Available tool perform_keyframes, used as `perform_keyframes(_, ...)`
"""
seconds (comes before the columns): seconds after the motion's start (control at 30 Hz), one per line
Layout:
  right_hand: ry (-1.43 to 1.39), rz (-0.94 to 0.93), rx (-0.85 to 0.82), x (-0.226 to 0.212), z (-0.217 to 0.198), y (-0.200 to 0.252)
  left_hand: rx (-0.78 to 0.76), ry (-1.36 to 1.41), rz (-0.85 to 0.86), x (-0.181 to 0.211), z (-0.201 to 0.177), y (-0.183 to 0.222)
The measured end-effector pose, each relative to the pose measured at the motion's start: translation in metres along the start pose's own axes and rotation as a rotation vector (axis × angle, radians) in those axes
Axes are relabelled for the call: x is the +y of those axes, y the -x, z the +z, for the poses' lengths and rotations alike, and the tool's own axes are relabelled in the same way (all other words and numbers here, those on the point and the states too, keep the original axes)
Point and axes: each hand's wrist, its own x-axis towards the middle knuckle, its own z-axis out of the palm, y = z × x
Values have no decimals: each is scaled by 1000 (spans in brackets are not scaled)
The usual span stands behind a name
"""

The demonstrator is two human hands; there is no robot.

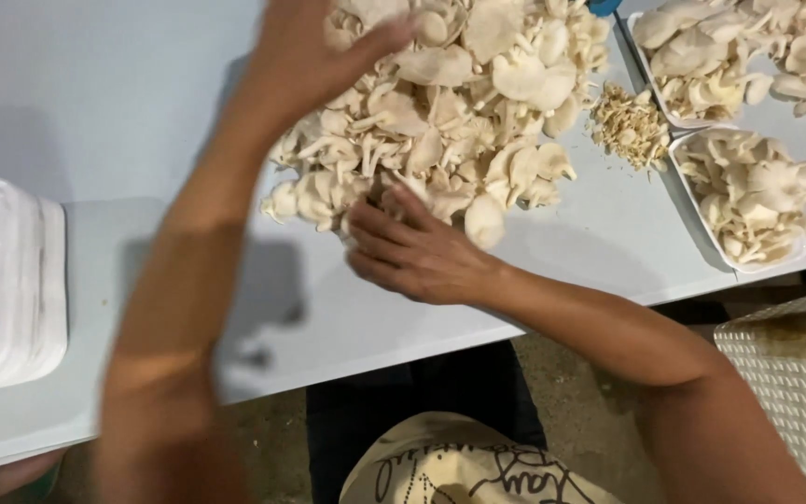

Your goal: The person gathers oyster mushrooms from a large pile on a white table and places them into a white styrofoam container. They continue to fill the container by hand, arranging the mushrooms inside.

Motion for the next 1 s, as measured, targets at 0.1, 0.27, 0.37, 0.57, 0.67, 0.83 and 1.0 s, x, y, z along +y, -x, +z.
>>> perform_keyframes(0.1,25,53,-11,4,-18,23,32,-88,186,-44,-12,72)
perform_keyframes(0.27,85,194,-73,12,-30,52,-151,14,-177,-68,15,161)
perform_keyframes(0.37,40,271,-99,17,-40,46,-87,4,-25,-38,46,156)
perform_keyframes(0.57,-43,321,-158,46,-30,74,-123,95,-182,15,82,128)
perform_keyframes(0.67,-37,256,-103,72,-29,90,-145,117,-275,29,96,113)
perform_keyframes(0.83,11,133,-52,105,-38,99,50,110,-209,37,130,97)
perform_keyframes(1.0,59,119,-73,127,-39,121,119,52,-184,40,162,78)
